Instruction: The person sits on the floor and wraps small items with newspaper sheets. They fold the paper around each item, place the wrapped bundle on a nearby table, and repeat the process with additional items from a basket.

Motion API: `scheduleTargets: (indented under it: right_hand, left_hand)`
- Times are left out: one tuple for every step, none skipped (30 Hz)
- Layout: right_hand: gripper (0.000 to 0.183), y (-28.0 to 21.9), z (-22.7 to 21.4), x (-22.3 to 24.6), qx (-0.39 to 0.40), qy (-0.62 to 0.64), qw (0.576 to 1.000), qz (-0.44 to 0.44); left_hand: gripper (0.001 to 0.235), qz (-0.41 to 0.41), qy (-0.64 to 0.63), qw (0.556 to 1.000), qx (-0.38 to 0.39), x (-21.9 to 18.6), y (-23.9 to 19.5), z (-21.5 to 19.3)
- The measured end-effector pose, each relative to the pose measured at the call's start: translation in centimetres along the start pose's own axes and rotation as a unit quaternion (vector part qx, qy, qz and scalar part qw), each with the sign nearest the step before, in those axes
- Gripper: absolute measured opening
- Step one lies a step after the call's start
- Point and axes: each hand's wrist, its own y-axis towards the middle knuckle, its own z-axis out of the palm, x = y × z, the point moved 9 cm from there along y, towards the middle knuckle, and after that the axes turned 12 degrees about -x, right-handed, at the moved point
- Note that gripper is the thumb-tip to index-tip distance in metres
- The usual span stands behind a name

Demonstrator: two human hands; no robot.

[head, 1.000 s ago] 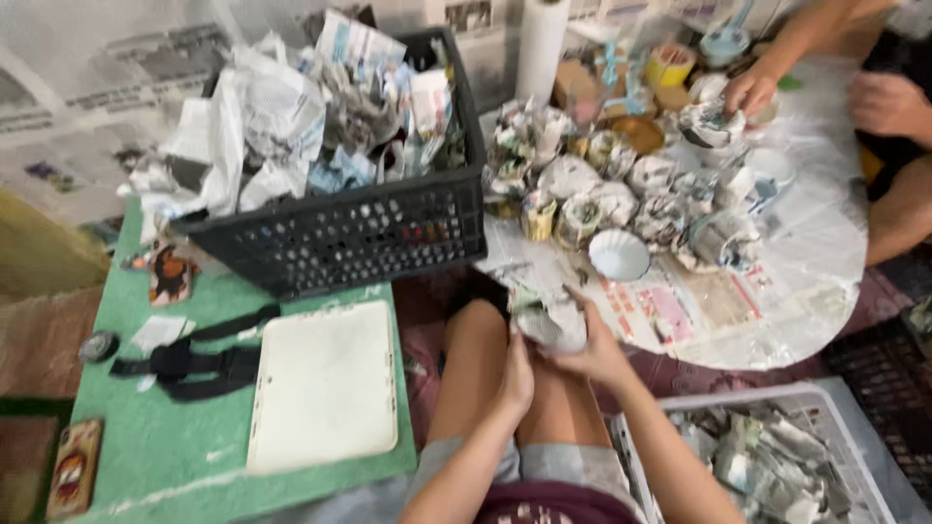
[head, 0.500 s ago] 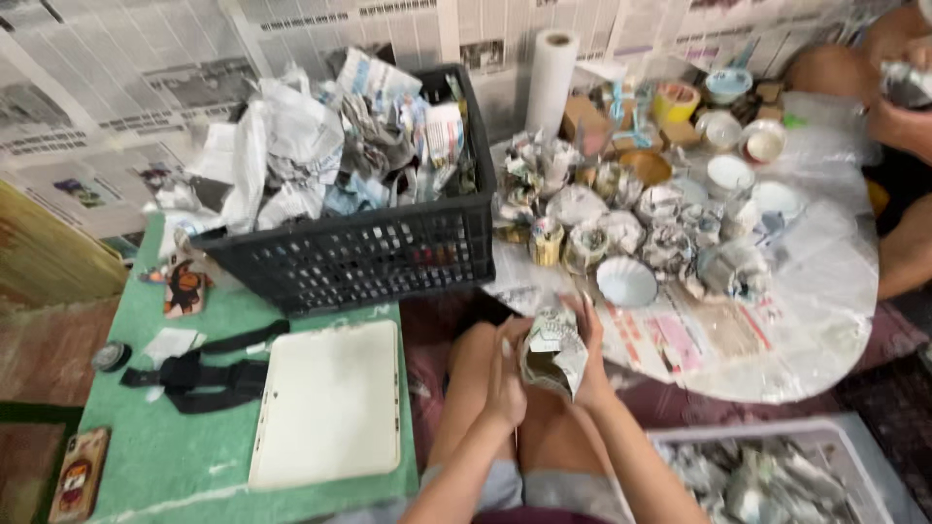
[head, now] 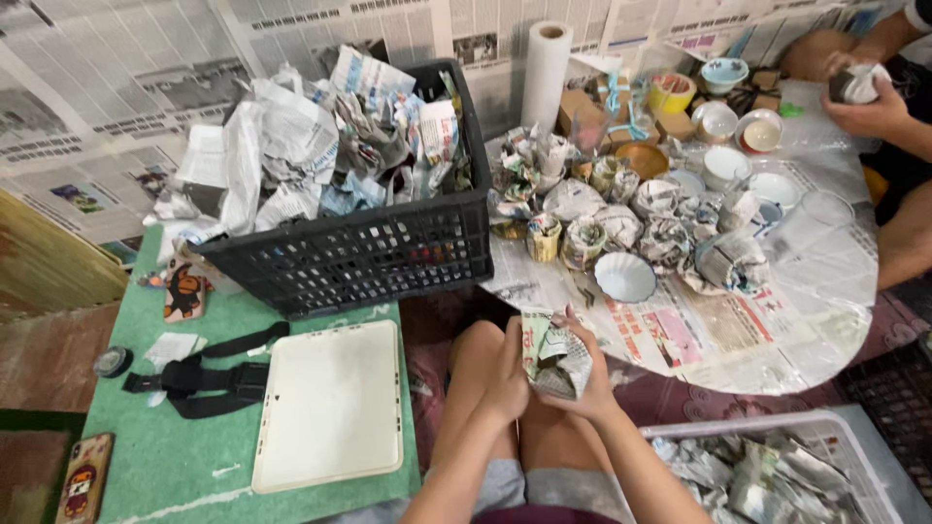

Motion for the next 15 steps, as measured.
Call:
scheduleTargets:
  right_hand:
    - [0.104, -0.8, 0.0, -1.2, -0.008, 0.036, 0.998, 0.053]
    - [0.105, -1.6, 0.0, -2.5, -0.016, 0.073, 0.992, 0.106]
    - [0.103, -2.1, -0.6, -2.6, -0.028, 0.066, 0.993, 0.096]
    - [0.101, -2.6, -1.0, -2.5, -0.040, 0.059, 0.994, 0.085]
    - [0.099, -2.5, -0.7, -2.6, -0.050, 0.058, 0.995, 0.070]
    - [0.103, -2.4, -0.4, -3.5, -0.074, 0.065, 0.990, 0.106]
    - [0.106, -3.1, -0.5, -4.1, -0.101, 0.066, 0.982, 0.147]
    - [0.110, -3.9, -0.8, -4.5, -0.127, 0.067, 0.972, 0.188]
    - [0.107, -3.6, -1.0, -4.5, -0.152, 0.077, 0.966, 0.192]
    - [0.104, -3.3, -1.2, -4.6, -0.177, 0.087, 0.961, 0.196]
    - [0.101, -3.1, -1.3, -4.7, -0.199, 0.099, 0.954, 0.201]
    - [0.100, -2.2, -1.1, -3.1, -0.183, 0.070, 0.976, 0.098]
    - [0.098, -1.9, -1.1, -1.5, -0.166, 0.036, 0.985, -0.003]
    - [0.096, -2.2, -1.0, 0.2, -0.146, 0.002, 0.984, -0.104]
    - [0.087, -1.9, -0.6, -0.3, -0.123, -0.006, 0.988, -0.091]
  left_hand:
    - [0.064, 0.037, 0.028, 0.999, -0.028, -0.9, -0.3, 0.3]
    - [0.064, 0.065, 0.045, 0.996, -0.048, -1.6, -0.4, 0.5]
    - [0.064, 0.088, 0.056, 0.992, -0.072, -2.2, -0.6, 0.9]
    - [0.064, 0.098, 0.045, 0.989, -0.096, -2.6, -0.7, 1.2]
    - [0.064, 0.114, 0.034, 0.986, -0.119, -3.2, -0.4, 0.7]
    - [0.065, 0.132, 0.015, 0.980, -0.147, -3.7, -0.1, 0.0]
    - [0.058, 0.133, 0.057, 0.970, -0.193, -3.6, -0.8, -0.7]
    - [0.053, 0.133, 0.100, 0.957, -0.239, -3.5, -1.6, -1.4]
    - [0.049, 0.139, 0.141, 0.939, -0.283, -3.5, -1.7, -2.1]
    - [0.048, 0.054, 0.037, 0.964, -0.258, -1.4, -1.3, -1.8]
    - [0.048, -0.034, -0.066, 0.970, -0.231, 0.8, -1.6, -1.4]
    - [0.048, -0.120, -0.167, 0.958, -0.199, 3.0, -2.4, -0.5]
    - [0.048, -0.209, -0.267, 0.927, -0.163, 5.3, -3.7, 1.0]
    - [0.049, -0.293, -0.361, 0.877, -0.124, 7.3, -5.3, 2.8]
    - [0.050, -0.365, -0.447, 0.812, -0.083, 8.7, -6.4, 4.3]
